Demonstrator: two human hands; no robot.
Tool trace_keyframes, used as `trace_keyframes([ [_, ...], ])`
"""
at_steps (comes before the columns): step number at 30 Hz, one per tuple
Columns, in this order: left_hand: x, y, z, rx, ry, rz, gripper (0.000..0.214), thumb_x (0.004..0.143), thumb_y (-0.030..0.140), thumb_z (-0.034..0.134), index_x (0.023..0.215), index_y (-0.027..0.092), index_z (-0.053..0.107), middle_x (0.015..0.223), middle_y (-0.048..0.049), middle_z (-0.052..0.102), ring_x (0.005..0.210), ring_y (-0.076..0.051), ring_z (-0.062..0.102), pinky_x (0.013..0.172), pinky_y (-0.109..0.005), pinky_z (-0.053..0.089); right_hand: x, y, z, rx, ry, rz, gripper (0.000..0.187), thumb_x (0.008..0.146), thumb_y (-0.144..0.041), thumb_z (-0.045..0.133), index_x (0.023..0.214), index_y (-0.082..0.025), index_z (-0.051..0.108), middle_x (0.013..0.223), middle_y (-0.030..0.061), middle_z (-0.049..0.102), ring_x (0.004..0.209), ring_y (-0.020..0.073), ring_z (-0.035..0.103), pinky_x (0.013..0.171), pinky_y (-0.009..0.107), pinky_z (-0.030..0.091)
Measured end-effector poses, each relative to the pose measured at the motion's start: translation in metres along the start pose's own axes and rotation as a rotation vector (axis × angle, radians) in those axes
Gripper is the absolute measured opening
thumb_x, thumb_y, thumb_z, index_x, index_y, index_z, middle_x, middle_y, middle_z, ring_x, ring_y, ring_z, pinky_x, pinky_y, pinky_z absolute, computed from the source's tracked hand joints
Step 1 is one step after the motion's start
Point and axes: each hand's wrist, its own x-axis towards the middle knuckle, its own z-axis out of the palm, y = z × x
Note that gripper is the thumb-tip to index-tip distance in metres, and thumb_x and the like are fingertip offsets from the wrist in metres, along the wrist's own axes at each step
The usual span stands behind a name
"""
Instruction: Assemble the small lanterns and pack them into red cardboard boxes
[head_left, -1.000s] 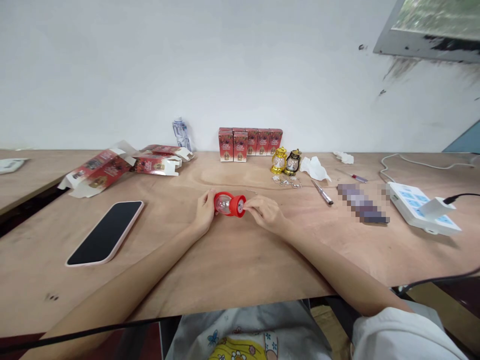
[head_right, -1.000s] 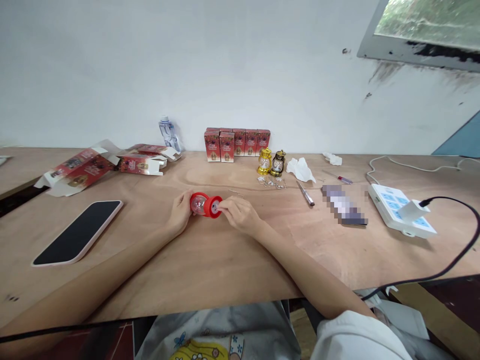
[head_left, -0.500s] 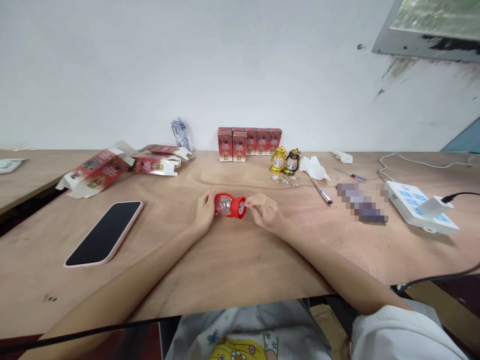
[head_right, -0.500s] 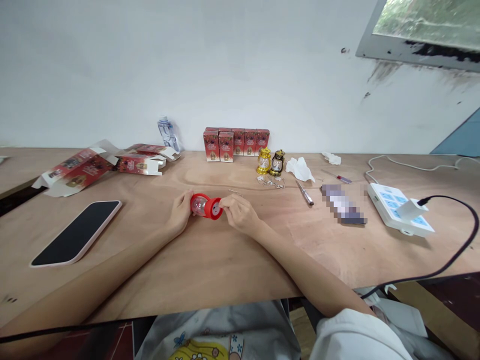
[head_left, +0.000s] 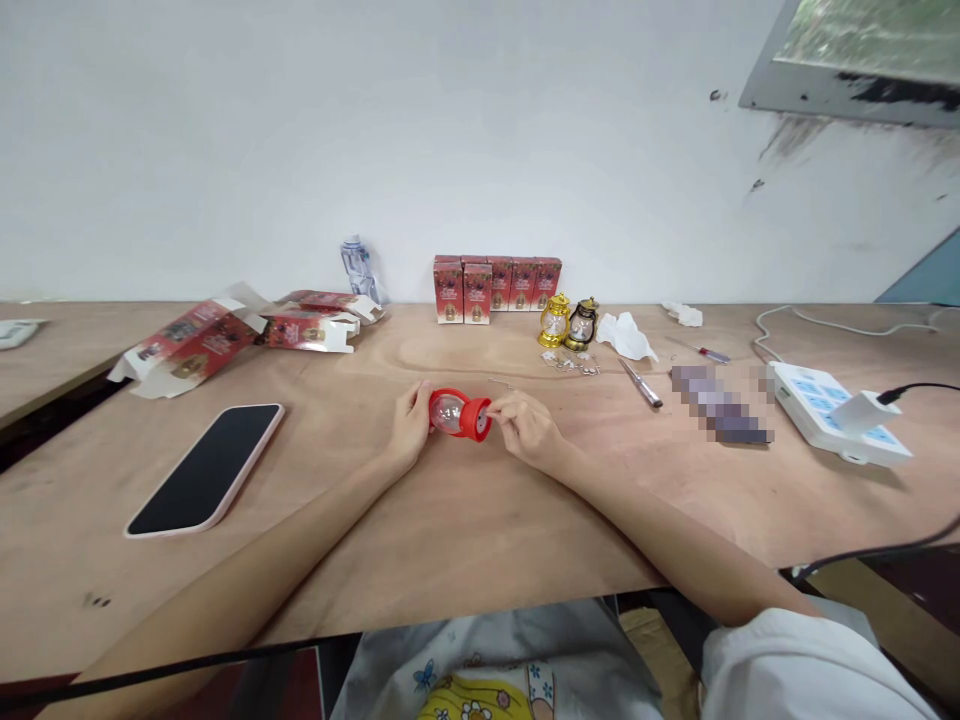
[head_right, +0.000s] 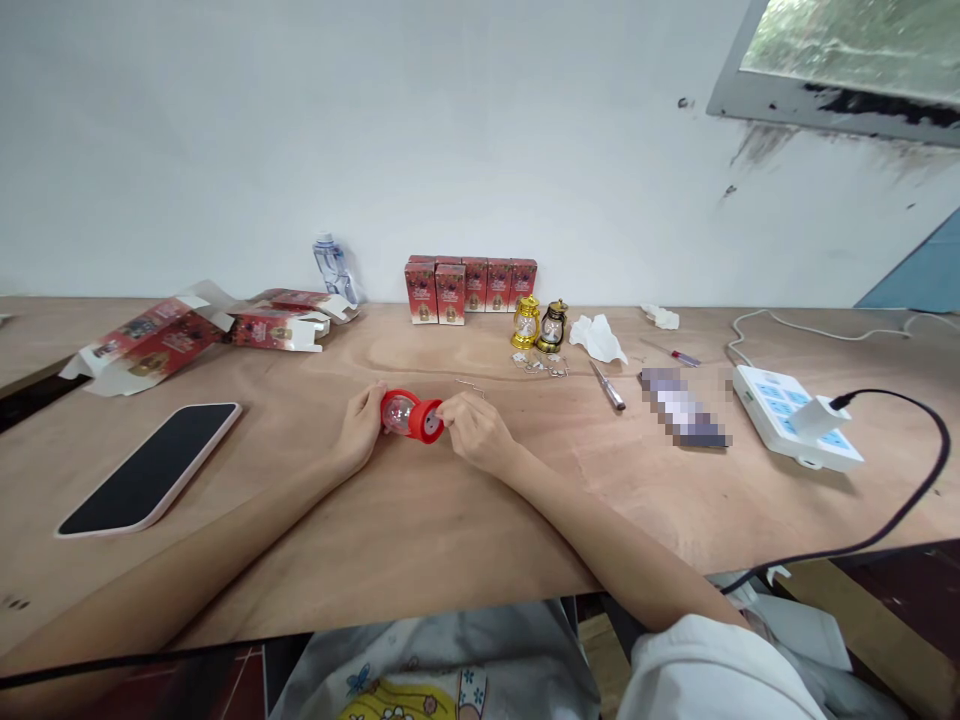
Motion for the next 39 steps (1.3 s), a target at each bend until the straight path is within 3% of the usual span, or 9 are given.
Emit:
trace_keyframes([
  [8,0.001,0.000,0.001,-0.030,0.014,-0.012,0.040,0.079,0.053,0.051,0.059,0.018,0.047,0.047,0.0048,0.040,0.038,-0.008,0.036,0.036,-0.020,0.029,-0.003,0.000,0.003,-0.067,-0.021,-0.055,0.024,0.082,-0.001,0.042,0.076,-0.023,0.037,0.076,0.0057,0.063,0.068,0.0152,0.059,0.059,0.028,0.050],
  [21,0.003,-0.005,0.000,-0.012,-0.003,0.022,0.037,0.080,0.050,0.051,0.060,0.018,0.048,0.048,0.0046,0.041,0.039,-0.008,0.037,0.036,-0.021,0.029,-0.005,0.006,0.002,0.079,-0.022,0.109,0.022,0.086,-0.006,0.046,0.075,-0.023,0.037,0.075,0.0031,0.064,0.071,0.0138,0.063,0.061,0.026,0.052],
  [27,0.004,-0.005,0.000,-0.216,-0.003,-0.030,0.026,0.077,0.042,0.056,0.068,0.020,0.047,0.059,0.0034,0.048,0.045,-0.009,0.043,0.038,-0.021,0.030,-0.009,0.012,0.003,-0.005,-0.047,0.174,0.014,0.088,-0.009,0.044,0.081,-0.022,0.043,0.075,0.0036,0.063,0.072,0.0153,0.063,0.065,0.027,0.052],
  [29,0.003,-0.002,0.000,-0.276,0.014,-0.032,0.024,0.070,0.038,0.063,0.076,0.020,0.048,0.069,0.0029,0.054,0.054,-0.010,0.049,0.043,-0.020,0.036,-0.012,0.015,0.002,-0.053,-0.075,0.225,0.013,0.088,-0.011,0.043,0.082,-0.022,0.044,0.075,0.0038,0.062,0.069,0.0156,0.062,0.064,0.028,0.050],
  [34,0.000,0.005,0.003,-0.407,0.060,-0.052,0.037,0.057,0.027,0.076,0.085,0.018,0.054,0.086,0.0002,0.062,0.080,-0.012,0.059,0.074,-0.024,0.047,-0.015,0.017,0.004,-0.036,-0.183,0.332,0.011,0.087,-0.011,0.040,0.085,-0.021,0.046,0.079,0.0045,0.062,0.070,0.0163,0.061,0.064,0.028,0.048],
  [39,0.006,0.012,0.001,-0.510,0.043,-0.162,0.030,0.058,0.025,0.076,0.082,0.014,0.062,0.083,-0.0026,0.067,0.081,-0.013,0.062,0.077,-0.024,0.048,-0.012,0.010,0.006,0.017,-0.289,0.410,0.016,0.084,-0.010,0.042,0.095,-0.020,0.047,0.090,0.0063,0.064,0.083,0.0179,0.062,0.073,0.029,0.049],
])
